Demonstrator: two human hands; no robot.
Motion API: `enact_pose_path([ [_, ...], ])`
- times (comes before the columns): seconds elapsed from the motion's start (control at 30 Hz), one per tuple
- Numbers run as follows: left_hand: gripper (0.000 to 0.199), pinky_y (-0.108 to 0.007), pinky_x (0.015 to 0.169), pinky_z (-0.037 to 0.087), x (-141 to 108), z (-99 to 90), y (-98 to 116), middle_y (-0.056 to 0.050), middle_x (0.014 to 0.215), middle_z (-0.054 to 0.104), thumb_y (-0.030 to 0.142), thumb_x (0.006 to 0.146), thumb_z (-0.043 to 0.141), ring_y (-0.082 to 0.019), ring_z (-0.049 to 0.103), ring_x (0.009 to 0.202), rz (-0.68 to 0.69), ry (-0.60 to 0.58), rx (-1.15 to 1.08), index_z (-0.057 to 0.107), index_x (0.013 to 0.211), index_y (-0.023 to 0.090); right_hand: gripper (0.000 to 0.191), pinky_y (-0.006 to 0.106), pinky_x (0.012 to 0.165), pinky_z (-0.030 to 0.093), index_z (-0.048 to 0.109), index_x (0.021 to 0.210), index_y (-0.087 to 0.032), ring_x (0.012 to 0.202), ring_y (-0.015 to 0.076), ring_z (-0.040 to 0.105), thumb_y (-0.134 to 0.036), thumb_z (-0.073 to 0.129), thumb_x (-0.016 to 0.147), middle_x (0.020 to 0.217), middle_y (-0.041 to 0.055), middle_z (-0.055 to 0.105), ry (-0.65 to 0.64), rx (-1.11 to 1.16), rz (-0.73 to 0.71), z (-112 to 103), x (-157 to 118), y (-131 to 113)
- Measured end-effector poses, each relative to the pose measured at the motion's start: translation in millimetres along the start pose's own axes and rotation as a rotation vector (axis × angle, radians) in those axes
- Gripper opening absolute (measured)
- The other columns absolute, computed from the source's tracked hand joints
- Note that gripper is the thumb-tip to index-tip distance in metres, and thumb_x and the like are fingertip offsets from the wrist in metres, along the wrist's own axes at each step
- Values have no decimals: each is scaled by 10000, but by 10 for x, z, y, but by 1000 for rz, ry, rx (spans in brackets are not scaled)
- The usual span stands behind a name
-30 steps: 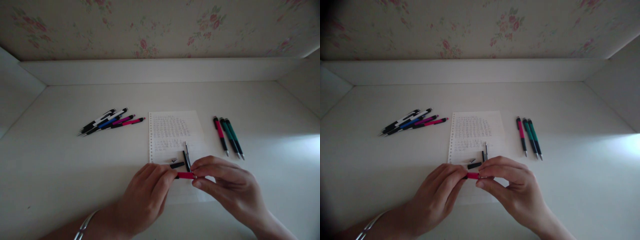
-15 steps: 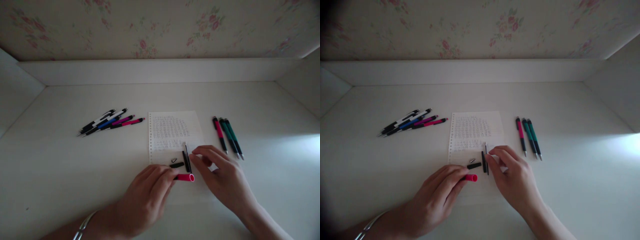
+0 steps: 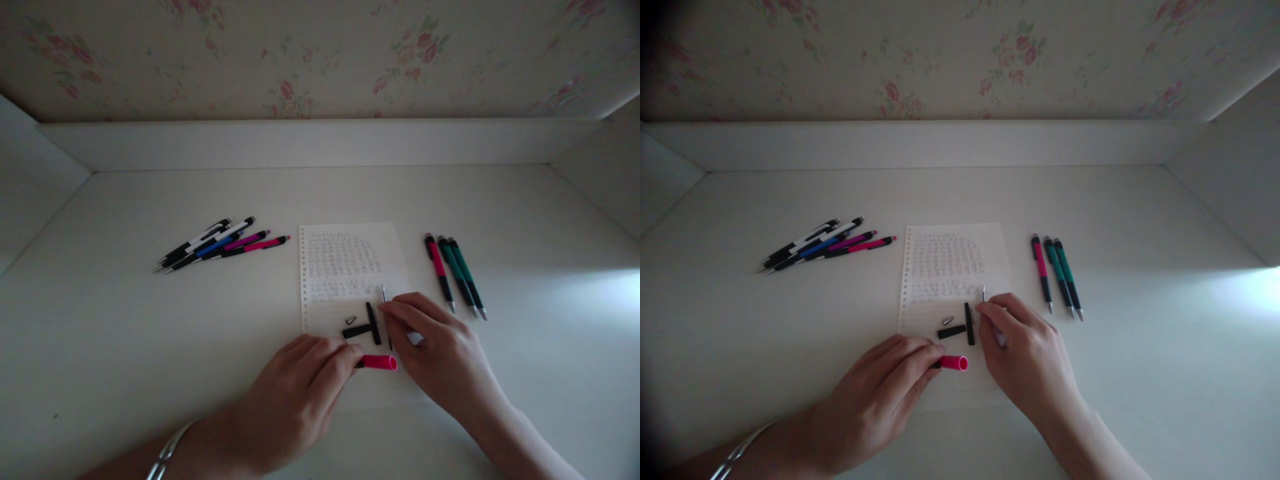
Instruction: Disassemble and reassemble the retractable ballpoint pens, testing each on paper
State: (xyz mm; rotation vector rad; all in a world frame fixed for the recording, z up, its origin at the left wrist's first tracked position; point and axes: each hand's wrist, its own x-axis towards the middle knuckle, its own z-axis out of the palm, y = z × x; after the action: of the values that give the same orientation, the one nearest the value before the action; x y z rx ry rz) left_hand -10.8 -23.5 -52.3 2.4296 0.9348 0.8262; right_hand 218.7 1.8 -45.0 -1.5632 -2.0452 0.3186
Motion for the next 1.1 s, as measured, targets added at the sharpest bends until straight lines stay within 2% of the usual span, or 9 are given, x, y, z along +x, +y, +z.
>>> enact_pose_path([
  [0.13,338,-398,864,608,2,11,-4,-110,1098,714,9,959,573,-233,673,941,-8,-3,-5,566,1287,87,190,326,628,531,719,930,-195,730,209,726,-197,532,964,917,53,743,43,-122,-37,-5,16,1],
  [0.27,317,-393,866,608,7,2,-1,-110,1095,711,23,977,552,-233,674,950,-17,-10,-9,565,1286,93,179,337,583,504,662,1029,-181,707,232,728,-321,569,969,935,66,726,49,-210,56,4,36,7],
  [0.37,306,-394,870,611,7,-1,0,-102,1080,712,45,988,550,-234,678,948,-40,-6,0,565,1288,102,208,346,567,492,641,1000,-180,665,229,715,-369,561,972,954,72,707,40,-251,84,-13,28,31],
  [0.53,290,-388,851,617,19,1,-2,-97,1053,713,44,981,564,-229,684,925,-40,1,8,572,1266,97,225,350,582,477,626,896,-204,691,244,688,-312,473,1021,852,52,674,-5,-295,44,-34,5,91],
  [0.67,298,-392,862,619,23,5,-2,-101,1066,717,56,993,547,-232,692,943,-41,7,20,562,1287,105,288,412,644,512,610,933,-172,776,299,665,-292,377,1051,863,111,668,-26,-295,-7,14,3,117],
  [0.77,292,-385,864,622,19,6,6,-101,1078,721,76,1008,537,-230,697,955,-45,10,17,557,1296,114,230,426,708,543,603,962,-180,812,283,665,-316,433,1039,891,113,686,50,-104,56,8,5,66],
  [0.87,258,-376,858,626,21,5,19,-98,1080,728,106,1024,529,-224,705,955,-52,34,15,564,1279,119,148,333,676,570,626,1086,-225,768,210,687,-324,555,1002,862,49,716,139,271,262,-70,-5,-35],
  [0.97,232,-373,837,637,29,5,26,-97,1072,739,139,1042,508,-220,719,935,-60,65,41,569,1265,128,288,285,623,582,641,1267,-277,731,173,690,-314,607,984,910,34,735,218,638,350,-149,-26,-111],
  [1.1,238,-373,856,643,33,7,19,-105,1086,745,156,1045,513,-221,725,956,-68,74,60,571,1273,118,136,262,603,590,743,1062,-312,698,150,680,-298,653,960,916,25,738,329,893,377,-180,-39,-137],
])
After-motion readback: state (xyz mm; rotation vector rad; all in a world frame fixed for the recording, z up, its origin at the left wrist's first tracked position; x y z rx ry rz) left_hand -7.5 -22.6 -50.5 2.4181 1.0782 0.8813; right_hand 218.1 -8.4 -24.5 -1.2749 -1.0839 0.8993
